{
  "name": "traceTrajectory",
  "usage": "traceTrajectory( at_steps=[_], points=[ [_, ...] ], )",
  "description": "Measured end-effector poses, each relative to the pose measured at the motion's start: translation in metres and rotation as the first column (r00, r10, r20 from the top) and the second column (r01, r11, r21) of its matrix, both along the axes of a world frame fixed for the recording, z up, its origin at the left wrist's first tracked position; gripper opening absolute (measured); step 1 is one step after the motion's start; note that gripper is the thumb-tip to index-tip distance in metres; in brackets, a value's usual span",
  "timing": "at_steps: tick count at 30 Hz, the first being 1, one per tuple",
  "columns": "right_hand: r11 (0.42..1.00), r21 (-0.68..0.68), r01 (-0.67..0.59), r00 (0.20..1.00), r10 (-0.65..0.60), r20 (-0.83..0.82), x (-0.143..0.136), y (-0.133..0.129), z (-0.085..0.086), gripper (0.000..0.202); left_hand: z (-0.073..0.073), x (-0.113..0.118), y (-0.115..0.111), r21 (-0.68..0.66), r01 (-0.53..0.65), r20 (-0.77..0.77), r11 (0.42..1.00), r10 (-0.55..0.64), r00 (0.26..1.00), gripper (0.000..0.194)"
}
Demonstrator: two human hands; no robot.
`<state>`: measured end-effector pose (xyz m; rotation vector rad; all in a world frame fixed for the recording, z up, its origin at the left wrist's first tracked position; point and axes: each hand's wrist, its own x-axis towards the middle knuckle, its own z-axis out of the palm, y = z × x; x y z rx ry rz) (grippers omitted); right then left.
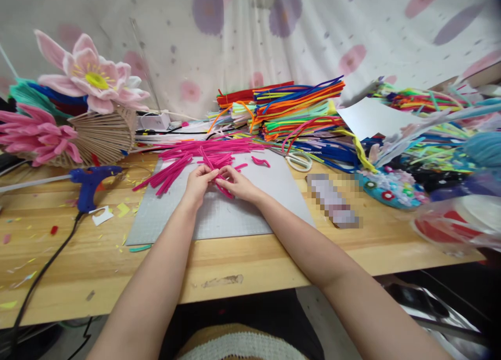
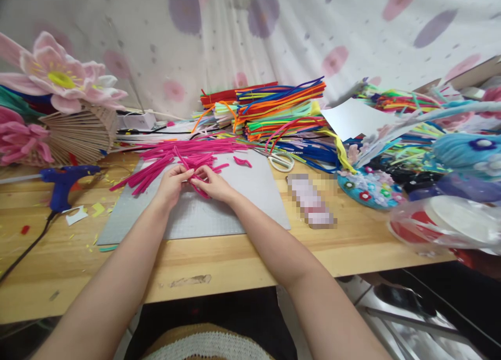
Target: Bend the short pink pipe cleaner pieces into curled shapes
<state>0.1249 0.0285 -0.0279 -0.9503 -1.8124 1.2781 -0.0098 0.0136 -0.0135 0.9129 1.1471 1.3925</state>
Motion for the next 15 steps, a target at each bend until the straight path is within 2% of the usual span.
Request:
traceTrajectory(
  at_steps=[1,3,6,12,15],
  points=[
    [1.000,0.008,0.022,1.000,-0.022,0.012,-0.002,0.000,-0.002,0.016,-0.001,0.000,0.001,0.004,-0.001,-0.010,1.000,0.001,1.000,0.036],
    [1.000,-0.020,-0.019,0.998,0.020,0.067,-0.007,0.001,-0.005,0.019,-0.004,-0.001,0.003,0.016,-0.025,-0.035,1.000,0.026,0.999,0.034],
    [0.997,-0.028,-0.070,0.988,0.074,0.135,-0.015,-0.002,-0.006,0.028,-0.007,-0.001,0.005,0.022,-0.123,-0.025,0.992,0.124,0.992,0.031],
    [0.991,0.134,0.024,0.952,-0.064,0.300,-0.032,-0.010,0.000,0.025,-0.003,0.005,0.004,-0.145,-0.291,0.153,0.946,0.312,0.938,0.029],
    [0.991,0.135,0.026,0.956,-0.064,0.287,-0.034,-0.008,0.000,0.025,0.000,0.004,0.004,-0.177,-0.284,0.180,0.942,0.315,0.932,0.027]
  ],
)
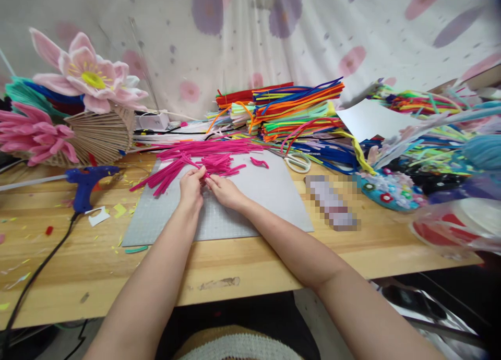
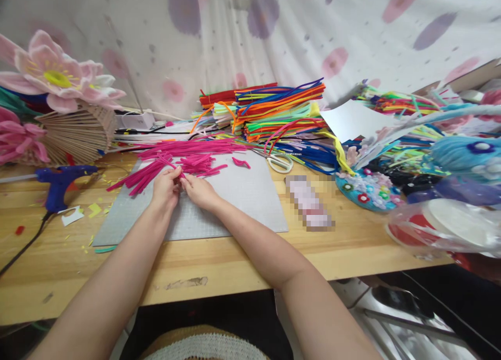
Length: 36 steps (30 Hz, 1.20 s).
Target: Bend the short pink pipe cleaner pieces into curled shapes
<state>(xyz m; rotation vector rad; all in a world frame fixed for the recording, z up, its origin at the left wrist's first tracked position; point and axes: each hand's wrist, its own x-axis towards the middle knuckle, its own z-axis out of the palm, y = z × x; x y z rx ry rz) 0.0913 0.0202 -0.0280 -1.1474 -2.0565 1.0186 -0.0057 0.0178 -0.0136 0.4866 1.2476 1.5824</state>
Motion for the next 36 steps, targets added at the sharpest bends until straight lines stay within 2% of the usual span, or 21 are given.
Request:
traceTrajectory(
  at_steps=[2,5,9,11,13,17,22,27,29,31,33,36],
  points=[
    [0.999,-0.041,0.001,0.999,-0.003,-0.050,0.002,0.003,-0.003,0.026,0.001,-0.004,0.001,0.007,0.085,0.019,0.996,-0.085,0.996,0.021],
    [0.989,-0.146,-0.031,0.988,0.008,-0.156,0.007,0.006,-0.009,0.028,0.001,-0.014,0.005,0.093,0.210,0.071,0.973,-0.217,0.974,0.014],
    [0.949,-0.293,-0.120,0.957,0.031,-0.289,0.010,0.006,-0.008,0.028,-0.002,-0.018,0.008,0.152,0.298,0.159,0.942,-0.321,0.934,0.012],
    [0.935,-0.318,-0.155,0.947,0.049,-0.317,0.009,0.006,-0.007,0.029,-0.003,-0.014,0.009,0.145,0.255,0.215,0.956,-0.282,0.935,0.014],
    [0.942,-0.296,-0.156,0.946,0.057,-0.318,0.006,0.006,-0.007,0.031,-0.002,-0.010,0.010,0.122,0.162,0.280,0.979,-0.190,0.941,0.020],
    [0.982,-0.160,-0.096,0.969,0.055,-0.242,0.001,0.006,-0.008,0.032,0.005,-0.007,0.014,0.036,-0.005,0.391,0.999,-0.009,0.920,0.028],
    [0.996,-0.069,-0.060,0.984,0.048,-0.171,-0.002,0.001,-0.002,0.033,0.013,-0.011,0.015,-0.023,-0.078,0.427,0.997,0.080,0.901,0.028],
    [0.998,-0.060,-0.032,0.993,0.025,-0.118,-0.002,-0.002,0.000,0.033,0.016,-0.012,0.014,-0.048,-0.085,0.433,0.995,0.097,0.896,0.026],
    [0.998,-0.053,-0.024,0.997,0.020,-0.080,-0.002,-0.002,-0.002,0.032,0.018,-0.017,0.014,-0.068,-0.046,0.497,0.997,0.073,0.865,0.028],
    [0.998,-0.052,-0.038,0.999,0.036,-0.033,-0.001,-0.002,-0.003,0.030,0.020,-0.024,0.015,-0.052,0.043,0.599,0.998,-0.003,0.800,0.031],
    [0.990,-0.114,-0.089,0.996,0.088,-0.014,0.001,-0.001,-0.002,0.028,0.023,-0.030,0.014,0.015,0.110,0.650,0.994,-0.093,0.754,0.032],
    [0.948,-0.257,-0.188,0.982,0.179,-0.061,0.004,0.002,0.005,0.026,0.029,-0.029,0.010,0.062,0.111,0.601,0.992,-0.126,0.790,0.032]
  ],
)
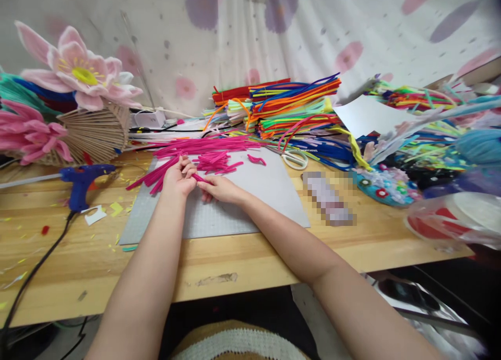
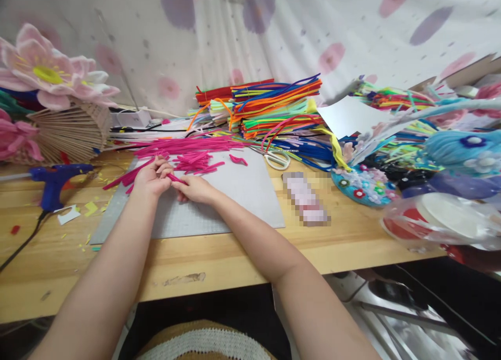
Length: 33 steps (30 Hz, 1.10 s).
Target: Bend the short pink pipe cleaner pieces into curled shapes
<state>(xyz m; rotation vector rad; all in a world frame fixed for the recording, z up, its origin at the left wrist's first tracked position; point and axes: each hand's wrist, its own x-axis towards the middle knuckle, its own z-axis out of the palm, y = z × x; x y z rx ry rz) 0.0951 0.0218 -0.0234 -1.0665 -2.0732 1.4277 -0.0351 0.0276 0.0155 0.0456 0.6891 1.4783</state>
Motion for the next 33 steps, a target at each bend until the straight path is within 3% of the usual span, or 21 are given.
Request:
traceTrajectory(
  at_steps=[4,7,10,13,21,33],
  points=[
    [0.999,-0.006,0.038,0.996,-0.039,-0.075,0.003,0.009,0.011,0.025,0.005,0.015,-0.005,0.084,0.034,-0.129,0.996,-0.023,0.991,0.029],
    [0.998,-0.001,0.057,0.998,-0.057,-0.018,0.000,0.015,0.015,0.030,0.005,0.025,-0.003,0.104,0.020,-0.191,0.994,0.000,0.982,0.031],
    [0.984,0.149,0.102,0.993,-0.110,0.044,-0.006,0.017,0.017,0.031,0.007,0.022,0.004,0.104,-0.034,-0.174,0.994,0.052,0.983,0.034],
    [0.951,0.263,0.164,0.983,-0.179,0.034,-0.015,0.014,0.019,0.029,0.010,0.012,0.014,0.041,-0.061,-0.132,0.997,0.065,0.989,0.032],
    [0.921,0.297,0.253,0.960,-0.278,0.044,-0.026,0.005,0.023,0.030,0.020,0.001,0.027,-0.151,-0.036,-0.136,0.988,0.016,0.991,0.029],
    [0.912,0.298,0.281,0.945,-0.317,0.078,-0.020,0.000,0.023,0.029,0.019,0.004,0.035,-0.205,-0.042,-0.175,0.978,0.006,0.985,0.028]
  ],
)
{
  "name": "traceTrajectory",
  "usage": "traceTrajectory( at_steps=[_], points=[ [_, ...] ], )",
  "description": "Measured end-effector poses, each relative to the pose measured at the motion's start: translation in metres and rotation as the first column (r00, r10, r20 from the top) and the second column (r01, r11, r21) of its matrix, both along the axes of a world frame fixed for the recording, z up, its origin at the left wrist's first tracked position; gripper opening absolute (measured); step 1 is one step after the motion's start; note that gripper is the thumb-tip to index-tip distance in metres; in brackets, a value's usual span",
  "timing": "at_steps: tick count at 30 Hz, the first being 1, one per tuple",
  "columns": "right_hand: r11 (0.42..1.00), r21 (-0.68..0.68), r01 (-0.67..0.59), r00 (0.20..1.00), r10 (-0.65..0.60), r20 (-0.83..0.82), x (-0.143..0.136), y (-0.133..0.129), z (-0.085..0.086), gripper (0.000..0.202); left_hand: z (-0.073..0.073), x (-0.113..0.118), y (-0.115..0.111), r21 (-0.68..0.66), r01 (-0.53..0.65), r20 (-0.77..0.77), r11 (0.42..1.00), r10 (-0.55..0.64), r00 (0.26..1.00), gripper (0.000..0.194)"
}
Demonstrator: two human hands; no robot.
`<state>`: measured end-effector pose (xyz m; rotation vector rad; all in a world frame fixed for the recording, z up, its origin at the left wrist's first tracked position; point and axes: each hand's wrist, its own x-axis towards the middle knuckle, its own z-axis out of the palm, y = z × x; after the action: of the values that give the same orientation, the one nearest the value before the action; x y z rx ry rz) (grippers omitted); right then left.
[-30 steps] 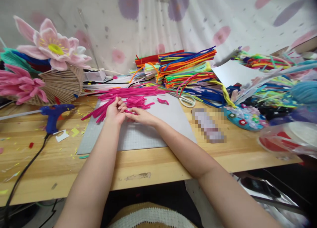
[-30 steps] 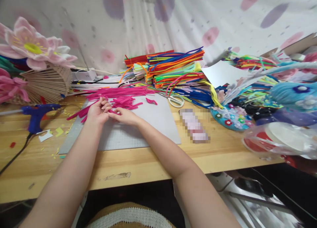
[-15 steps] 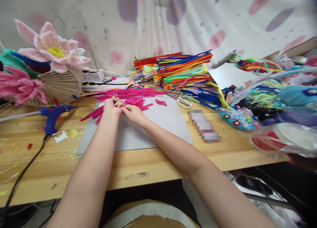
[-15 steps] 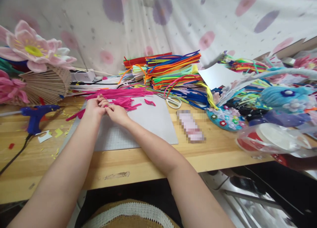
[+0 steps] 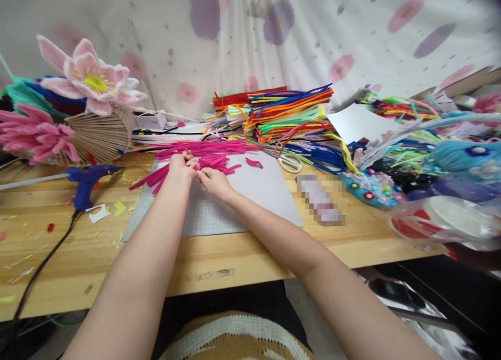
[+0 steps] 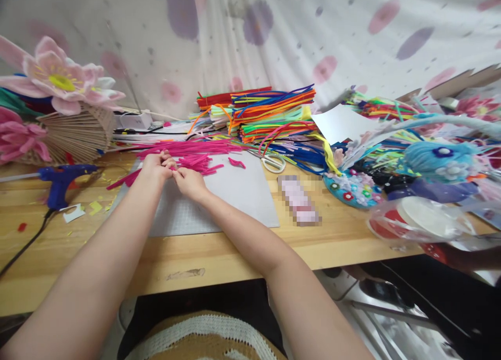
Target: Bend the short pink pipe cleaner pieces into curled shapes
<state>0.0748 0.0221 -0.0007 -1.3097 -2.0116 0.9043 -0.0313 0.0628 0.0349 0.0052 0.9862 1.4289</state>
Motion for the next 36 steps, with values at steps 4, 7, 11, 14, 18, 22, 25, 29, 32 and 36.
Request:
traceTrajectory(
  at_steps=[4,7,11,14,18,22,25,29,32,36],
  points=[
    [0.999,-0.032,-0.017,0.998,0.015,-0.069,-0.001,0.000,-0.009,0.030,0.000,0.003,-0.005,0.003,-0.029,-0.047,1.000,0.029,0.998,0.028],
    [0.997,-0.079,0.019,0.988,-0.031,-0.154,-0.001,0.001,-0.019,0.030,-0.002,0.003,-0.007,0.063,-0.066,-0.099,0.996,0.072,0.992,0.027],
    [0.987,-0.131,0.088,0.963,-0.118,-0.243,0.004,0.001,-0.031,0.033,-0.008,0.000,-0.020,0.138,0.052,-0.175,0.989,-0.028,0.984,0.033],
    [0.984,-0.138,0.114,0.940,-0.152,-0.304,0.008,0.002,-0.037,0.033,-0.018,0.003,-0.036,0.106,0.270,-0.260,0.957,-0.235,0.936,0.037],
    [0.981,-0.149,0.124,0.926,-0.168,-0.339,0.007,0.004,-0.039,0.032,-0.031,0.022,-0.053,0.152,0.337,-0.390,0.929,-0.257,0.884,0.018],
    [0.982,-0.116,0.151,0.947,-0.177,-0.270,0.010,0.000,-0.034,0.033,-0.033,0.037,-0.054,0.163,0.211,-0.451,0.964,-0.117,0.885,0.007],
    [0.993,-0.053,0.102,0.982,-0.109,-0.153,0.021,-0.003,-0.026,0.033,-0.035,0.037,-0.049,0.126,0.171,-0.450,0.977,-0.098,0.888,0.006],
    [0.990,-0.037,0.133,0.980,-0.137,-0.145,0.042,0.006,-0.010,0.042,-0.045,0.026,-0.046,0.144,0.230,-0.636,0.963,-0.087,0.766,0.013],
    [0.981,-0.041,0.190,0.944,-0.194,-0.265,0.051,0.018,0.000,0.041,-0.054,0.020,-0.048,0.151,0.384,-0.900,0.911,-0.034,0.435,0.016],
    [0.989,-0.097,0.113,0.957,-0.135,-0.257,0.045,0.026,0.002,0.025,-0.058,0.024,-0.054,0.066,0.504,-0.994,0.861,0.012,0.110,0.014]
  ],
)
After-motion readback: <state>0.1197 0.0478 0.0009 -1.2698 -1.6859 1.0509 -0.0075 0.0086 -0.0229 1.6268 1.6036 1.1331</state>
